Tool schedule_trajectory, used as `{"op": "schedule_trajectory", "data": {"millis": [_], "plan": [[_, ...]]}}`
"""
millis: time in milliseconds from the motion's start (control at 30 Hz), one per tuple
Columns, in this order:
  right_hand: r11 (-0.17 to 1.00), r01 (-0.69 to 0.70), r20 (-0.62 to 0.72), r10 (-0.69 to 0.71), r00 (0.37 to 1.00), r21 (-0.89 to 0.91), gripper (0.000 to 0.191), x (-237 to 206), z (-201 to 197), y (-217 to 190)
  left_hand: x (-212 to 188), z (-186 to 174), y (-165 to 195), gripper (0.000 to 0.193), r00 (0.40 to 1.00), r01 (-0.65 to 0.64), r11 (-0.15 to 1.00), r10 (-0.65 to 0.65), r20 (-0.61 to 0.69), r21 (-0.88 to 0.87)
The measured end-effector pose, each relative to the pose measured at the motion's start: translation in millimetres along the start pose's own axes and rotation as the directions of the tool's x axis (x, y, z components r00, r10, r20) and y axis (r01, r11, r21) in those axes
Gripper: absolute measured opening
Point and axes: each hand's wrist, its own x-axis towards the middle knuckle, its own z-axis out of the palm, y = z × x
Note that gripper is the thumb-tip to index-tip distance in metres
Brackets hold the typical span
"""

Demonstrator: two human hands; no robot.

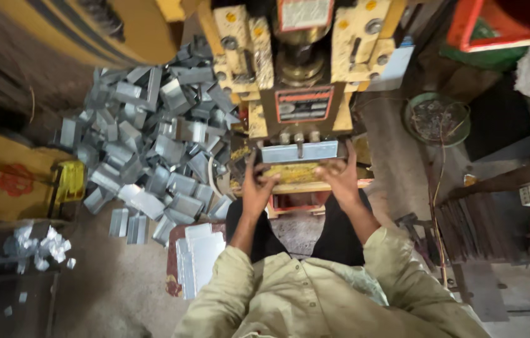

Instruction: The person places metal sheets into a stamping machine one at a time to create a series of folded or stamped metal components.

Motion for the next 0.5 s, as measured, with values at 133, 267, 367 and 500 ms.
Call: {"op": "schedule_trajectory", "data": {"millis": [133, 267, 367, 500], "plan": [[0.993, 0.117, 0.165, -0.117, 0.979, 0.009, 0.058, 14.0, -28.4, -1.8, 5.1, 9.8, -2.2, 0.074, 0.981, 0.136, 0.989, -0.142, 0.13, 0.057], [0.967, -0.19, 0.233, 0.148, 0.961, 0.17, 0.052, -16.3, -55.7, 46.3, -33.8, -29.4, -59.6, 0.052, 0.985, 0.105, 0.99, -0.089, 0.15, -0.098], [0.903, -0.393, 0.102, 0.381, 0.919, 0.171, 0.052, -36.0, -56.4, 79.8, -75.6, -44.0, -79.8, 0.047, 0.952, 0.296, 0.952, -0.288, 0.104, -0.072], [0.984, -0.172, -0.061, 0.17, 0.984, -0.044, 0.066, -57.3, -44.4, 117.2, -105.9, -63.5, -85.3, 0.053, 0.84, 0.541, 0.804, -0.526, 0.129, -0.246]]}}
